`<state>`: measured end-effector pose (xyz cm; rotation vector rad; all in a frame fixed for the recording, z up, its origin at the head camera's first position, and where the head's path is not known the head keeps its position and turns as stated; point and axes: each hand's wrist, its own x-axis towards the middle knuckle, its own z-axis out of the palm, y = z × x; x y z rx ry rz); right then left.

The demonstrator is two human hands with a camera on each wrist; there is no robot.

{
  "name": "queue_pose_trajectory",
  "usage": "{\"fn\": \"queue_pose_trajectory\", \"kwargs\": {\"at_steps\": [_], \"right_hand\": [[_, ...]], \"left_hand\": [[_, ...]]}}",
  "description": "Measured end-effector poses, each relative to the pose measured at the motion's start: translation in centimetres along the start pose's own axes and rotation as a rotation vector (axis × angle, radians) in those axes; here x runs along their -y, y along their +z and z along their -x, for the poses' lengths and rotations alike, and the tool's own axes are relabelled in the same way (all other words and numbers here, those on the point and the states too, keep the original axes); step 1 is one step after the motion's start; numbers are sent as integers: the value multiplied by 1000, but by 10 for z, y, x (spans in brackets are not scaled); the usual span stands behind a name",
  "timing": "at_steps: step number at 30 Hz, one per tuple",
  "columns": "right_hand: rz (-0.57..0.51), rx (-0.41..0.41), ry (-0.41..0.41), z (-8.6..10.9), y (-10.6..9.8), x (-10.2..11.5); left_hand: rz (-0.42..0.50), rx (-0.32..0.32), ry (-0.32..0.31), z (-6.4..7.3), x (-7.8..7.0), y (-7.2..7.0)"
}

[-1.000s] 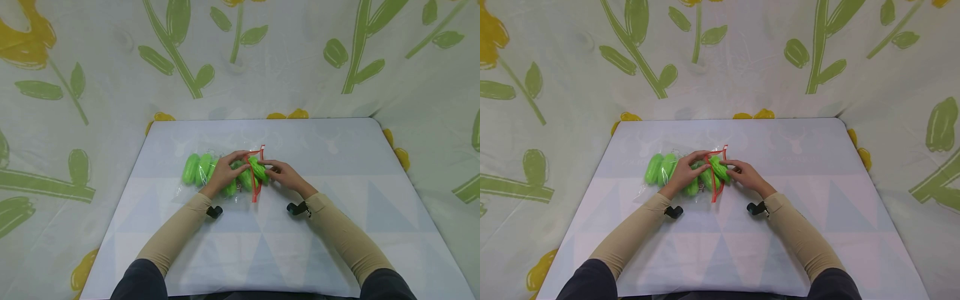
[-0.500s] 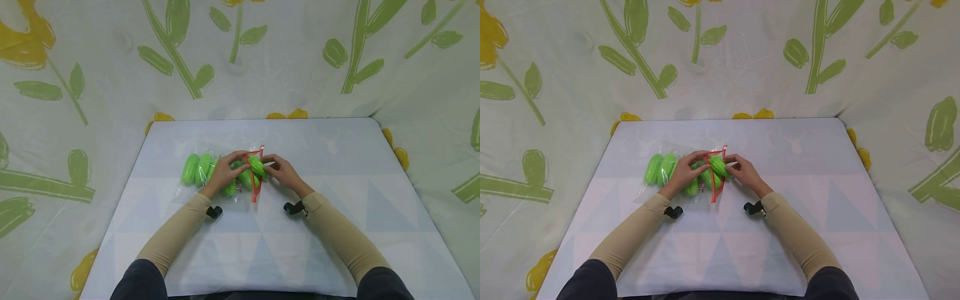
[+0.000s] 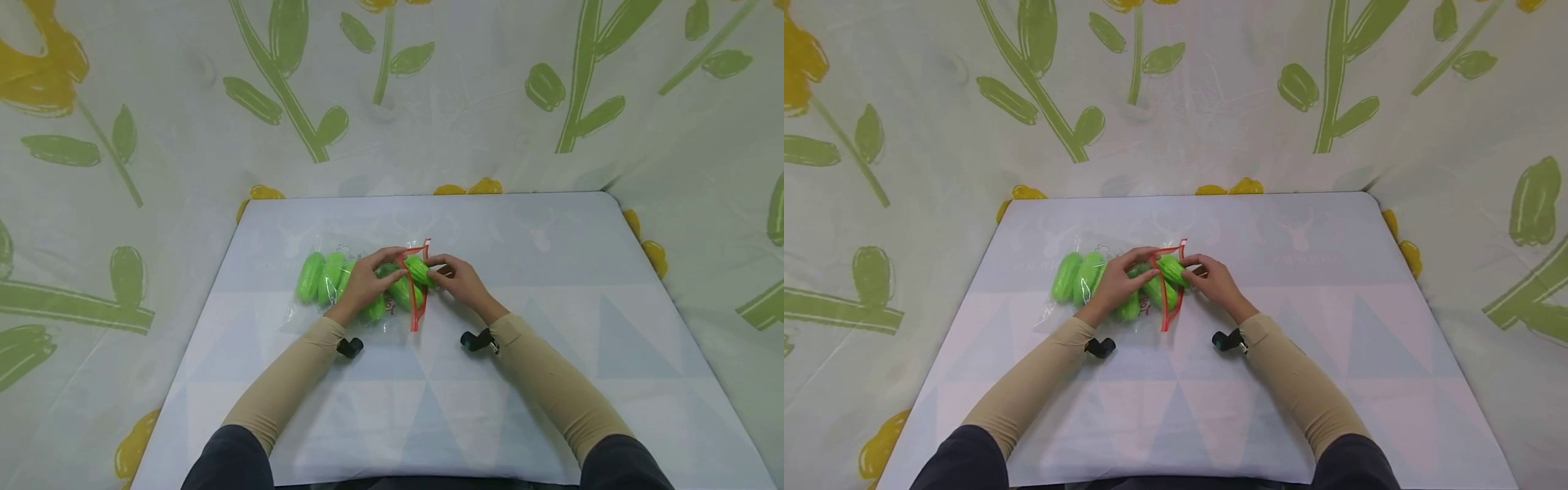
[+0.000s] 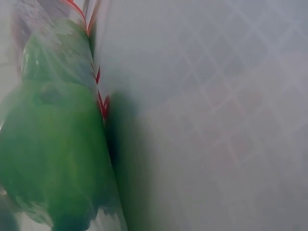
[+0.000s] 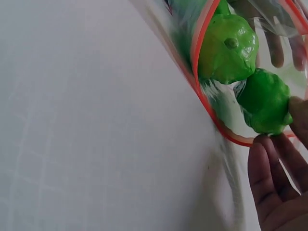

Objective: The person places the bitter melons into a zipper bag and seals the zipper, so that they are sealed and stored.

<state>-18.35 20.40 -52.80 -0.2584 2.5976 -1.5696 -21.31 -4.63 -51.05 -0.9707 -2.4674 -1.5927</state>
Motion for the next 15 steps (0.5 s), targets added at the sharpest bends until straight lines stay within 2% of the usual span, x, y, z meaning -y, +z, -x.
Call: {"fn": "queue_pose_trajectory", "kwargs": {"at_steps": [6, 15], "right_hand": [[-44, 49, 6, 4, -3, 1], [-12, 2, -13, 1, 0, 0]], "left_hand": [[-6, -4, -2, 0, 0, 0], [13, -6, 0, 0, -1, -1]]}}
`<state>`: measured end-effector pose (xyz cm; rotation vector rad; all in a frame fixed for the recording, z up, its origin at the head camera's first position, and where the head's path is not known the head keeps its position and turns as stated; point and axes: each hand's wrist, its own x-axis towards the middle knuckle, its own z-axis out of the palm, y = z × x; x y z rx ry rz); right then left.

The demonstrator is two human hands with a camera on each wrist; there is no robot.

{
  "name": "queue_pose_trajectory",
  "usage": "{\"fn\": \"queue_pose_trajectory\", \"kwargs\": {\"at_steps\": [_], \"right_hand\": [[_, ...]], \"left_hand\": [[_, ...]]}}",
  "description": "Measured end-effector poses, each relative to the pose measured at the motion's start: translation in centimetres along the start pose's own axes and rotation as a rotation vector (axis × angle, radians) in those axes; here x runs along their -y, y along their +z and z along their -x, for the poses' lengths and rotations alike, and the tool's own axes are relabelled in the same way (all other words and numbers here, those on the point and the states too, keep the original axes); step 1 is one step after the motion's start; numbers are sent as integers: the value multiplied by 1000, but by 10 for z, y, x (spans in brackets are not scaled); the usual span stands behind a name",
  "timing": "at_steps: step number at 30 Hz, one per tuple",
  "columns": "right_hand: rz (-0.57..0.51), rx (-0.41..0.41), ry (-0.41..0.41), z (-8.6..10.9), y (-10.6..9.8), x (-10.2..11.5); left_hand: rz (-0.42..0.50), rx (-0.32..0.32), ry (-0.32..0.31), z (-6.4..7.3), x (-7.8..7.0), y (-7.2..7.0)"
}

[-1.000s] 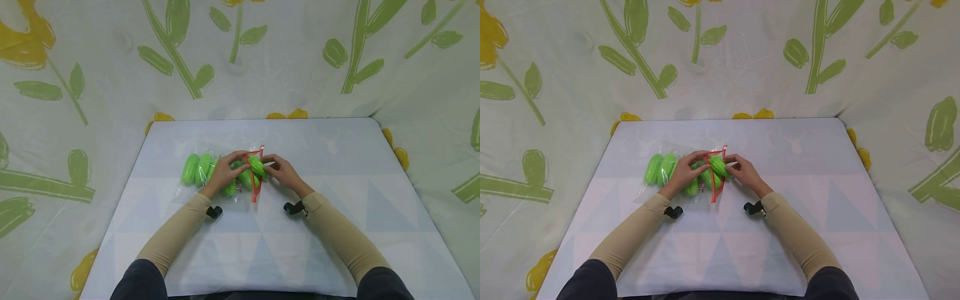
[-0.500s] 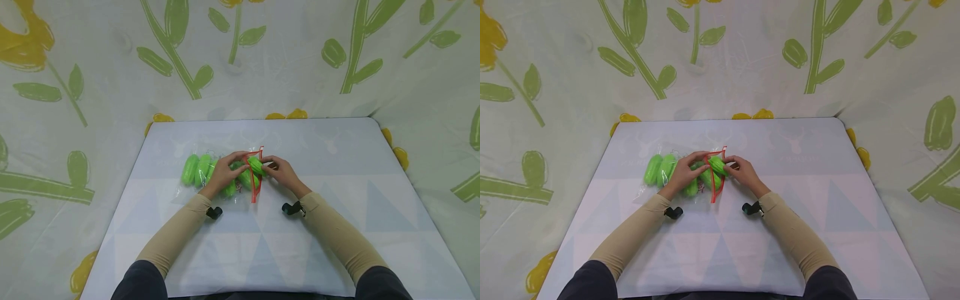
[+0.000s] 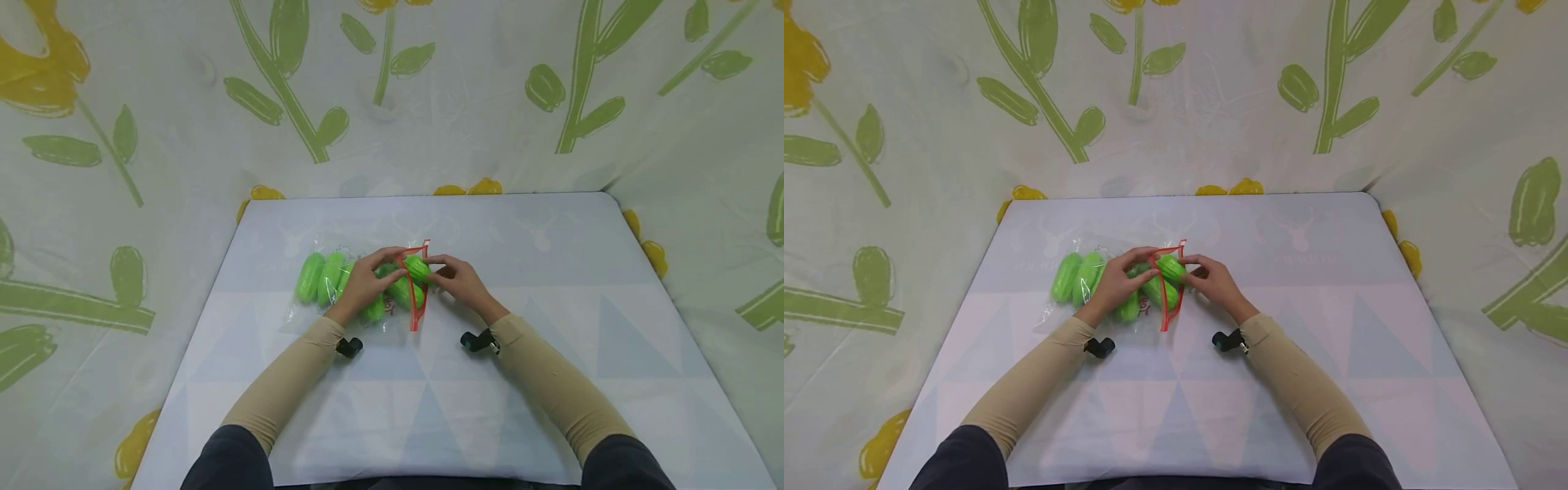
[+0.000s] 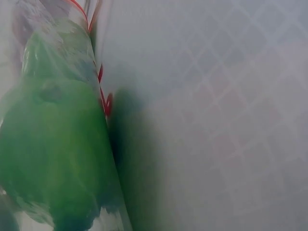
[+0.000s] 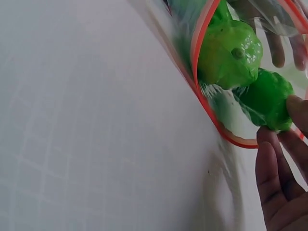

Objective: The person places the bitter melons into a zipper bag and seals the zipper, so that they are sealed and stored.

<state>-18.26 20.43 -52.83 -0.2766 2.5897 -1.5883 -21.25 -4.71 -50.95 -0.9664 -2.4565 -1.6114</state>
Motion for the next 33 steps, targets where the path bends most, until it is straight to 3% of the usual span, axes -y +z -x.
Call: {"fn": "queue_pose_trajectory", "kwargs": {"at_steps": [10, 20, 33], "right_hand": [[31, -5, -67, -1, 1, 1], [-31, -32, -20, -1, 6, 3], [-5, -38, -70, -3, 13, 5]], "left_hand": [[-14, -6, 13, 1, 0, 0], [-20, -8, 22, 0, 1, -1], [-12, -5, 29, 1, 3, 0]]}}
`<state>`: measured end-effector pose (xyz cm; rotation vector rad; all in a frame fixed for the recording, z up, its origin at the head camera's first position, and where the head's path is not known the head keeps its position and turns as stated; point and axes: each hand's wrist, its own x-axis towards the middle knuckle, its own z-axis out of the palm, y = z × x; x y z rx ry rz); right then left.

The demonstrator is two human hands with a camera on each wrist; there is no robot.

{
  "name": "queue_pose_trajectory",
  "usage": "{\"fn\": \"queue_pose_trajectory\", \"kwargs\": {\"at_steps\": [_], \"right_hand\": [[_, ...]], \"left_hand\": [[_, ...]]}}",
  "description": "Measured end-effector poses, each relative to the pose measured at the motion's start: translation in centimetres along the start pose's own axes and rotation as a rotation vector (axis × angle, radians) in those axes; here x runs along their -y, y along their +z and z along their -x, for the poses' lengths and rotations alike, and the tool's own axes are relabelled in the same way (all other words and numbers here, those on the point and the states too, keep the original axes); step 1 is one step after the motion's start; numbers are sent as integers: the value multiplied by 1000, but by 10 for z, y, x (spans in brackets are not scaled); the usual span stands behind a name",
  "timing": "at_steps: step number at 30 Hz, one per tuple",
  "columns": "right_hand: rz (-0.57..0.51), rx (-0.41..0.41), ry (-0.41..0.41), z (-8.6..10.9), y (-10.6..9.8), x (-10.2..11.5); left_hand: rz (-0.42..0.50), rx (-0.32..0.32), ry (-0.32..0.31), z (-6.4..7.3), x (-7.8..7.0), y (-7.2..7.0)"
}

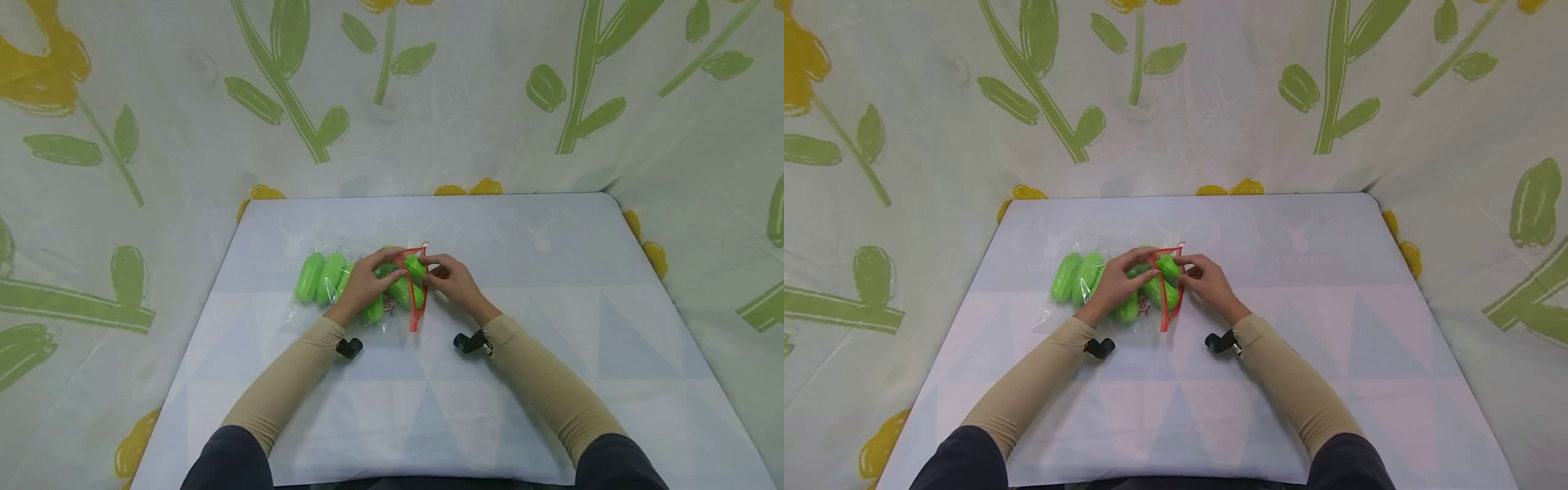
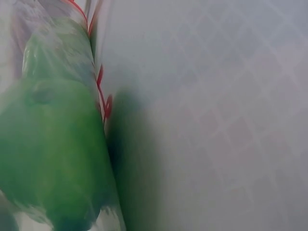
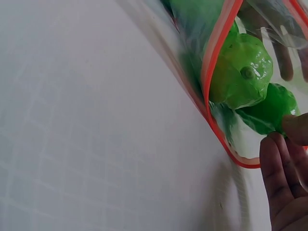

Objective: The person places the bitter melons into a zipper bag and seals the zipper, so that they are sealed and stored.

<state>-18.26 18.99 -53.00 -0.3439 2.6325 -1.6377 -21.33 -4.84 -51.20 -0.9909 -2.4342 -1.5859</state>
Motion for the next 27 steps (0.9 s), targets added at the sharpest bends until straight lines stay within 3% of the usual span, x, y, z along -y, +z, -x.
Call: {"fn": "queue_pose_trajectory", "kwargs": {"at_steps": [18, 27], "right_hand": [[-8, -35, -23, 0, 7, -3], [15, -29, 17, 3, 4, -2]], "left_hand": [[-2, 1, -7, 0, -1, 1], [-9, -3, -11, 0, -1, 0]]}}
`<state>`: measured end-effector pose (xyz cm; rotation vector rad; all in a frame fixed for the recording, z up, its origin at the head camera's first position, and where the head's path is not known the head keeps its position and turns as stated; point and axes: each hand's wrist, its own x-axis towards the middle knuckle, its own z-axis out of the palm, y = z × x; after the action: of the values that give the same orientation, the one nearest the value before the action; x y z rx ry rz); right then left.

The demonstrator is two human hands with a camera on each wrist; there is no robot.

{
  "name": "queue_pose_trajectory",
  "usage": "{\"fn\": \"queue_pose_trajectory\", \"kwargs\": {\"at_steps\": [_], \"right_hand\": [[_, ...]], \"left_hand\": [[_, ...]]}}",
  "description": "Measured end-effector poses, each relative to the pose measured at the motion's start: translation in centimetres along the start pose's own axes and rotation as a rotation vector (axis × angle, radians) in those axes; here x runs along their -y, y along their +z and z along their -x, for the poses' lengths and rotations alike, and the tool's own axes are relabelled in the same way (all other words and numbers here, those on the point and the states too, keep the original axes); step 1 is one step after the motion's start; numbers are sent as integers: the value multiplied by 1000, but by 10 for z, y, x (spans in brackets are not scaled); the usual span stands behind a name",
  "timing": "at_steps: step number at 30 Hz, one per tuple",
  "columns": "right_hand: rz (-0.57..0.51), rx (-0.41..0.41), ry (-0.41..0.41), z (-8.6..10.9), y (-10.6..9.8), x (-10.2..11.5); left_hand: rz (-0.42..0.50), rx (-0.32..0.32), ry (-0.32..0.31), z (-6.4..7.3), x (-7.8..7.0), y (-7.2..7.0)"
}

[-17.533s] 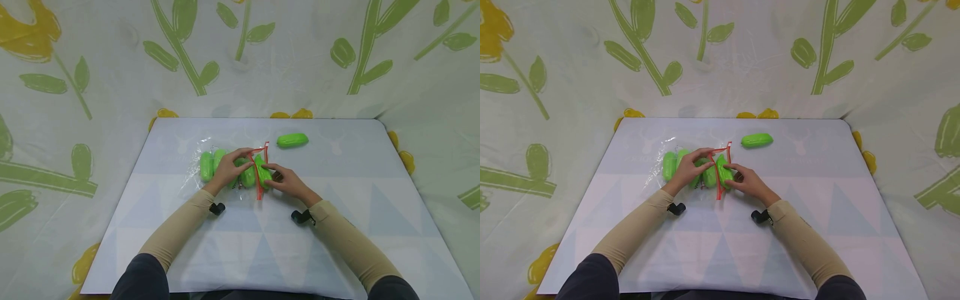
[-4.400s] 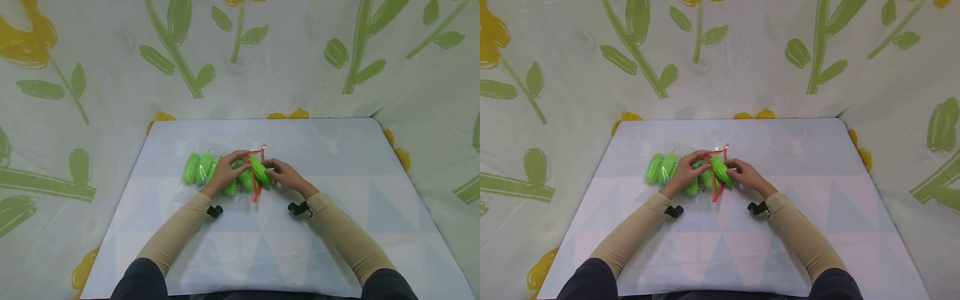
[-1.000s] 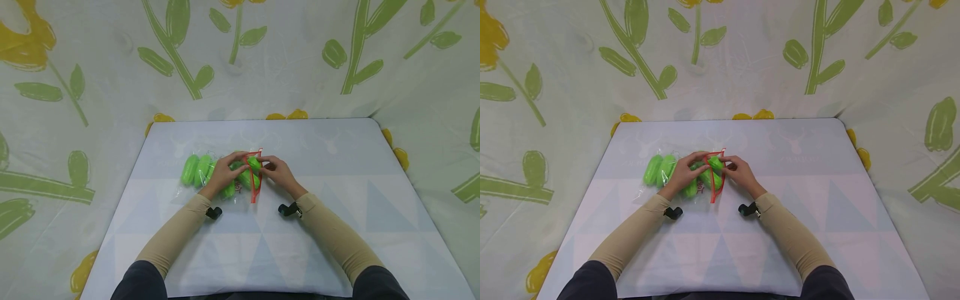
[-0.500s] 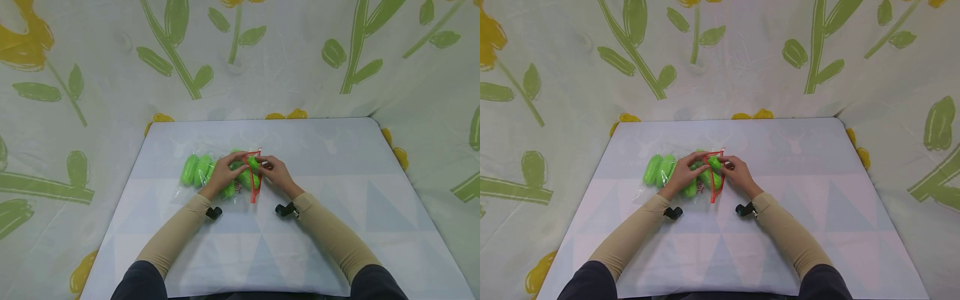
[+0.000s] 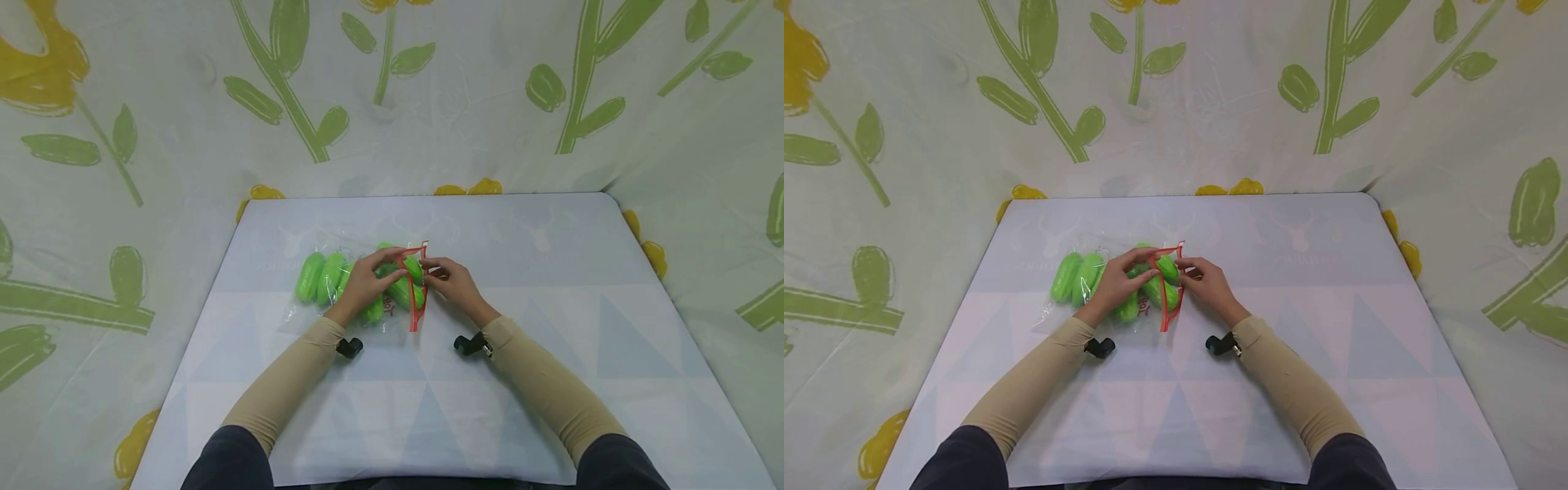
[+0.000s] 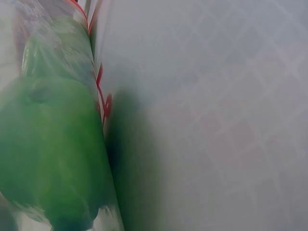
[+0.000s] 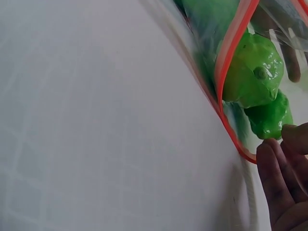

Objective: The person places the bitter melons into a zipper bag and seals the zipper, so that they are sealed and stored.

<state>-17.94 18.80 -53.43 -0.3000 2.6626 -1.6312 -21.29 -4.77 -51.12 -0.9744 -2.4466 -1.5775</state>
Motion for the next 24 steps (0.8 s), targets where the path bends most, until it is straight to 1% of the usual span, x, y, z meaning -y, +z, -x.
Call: {"fn": "queue_pose_trajectory", "kwargs": {"at_steps": [4, 17, 23, 24], "right_hand": [[6, -1, -5, 0, -1, -1], [-31, -24, -25, 4, -3, -4], [-35, -29, -38, 6, -5, -4], [-42, -28, -37, 7, -6, 1]], "left_hand": [[-4, -1, -6, 0, 0, 0], [2, 1, 3, 0, 2, 1], [-1, 10, -3, 0, 2, 1], [0, 13, -4, 0, 2, 1]]}}
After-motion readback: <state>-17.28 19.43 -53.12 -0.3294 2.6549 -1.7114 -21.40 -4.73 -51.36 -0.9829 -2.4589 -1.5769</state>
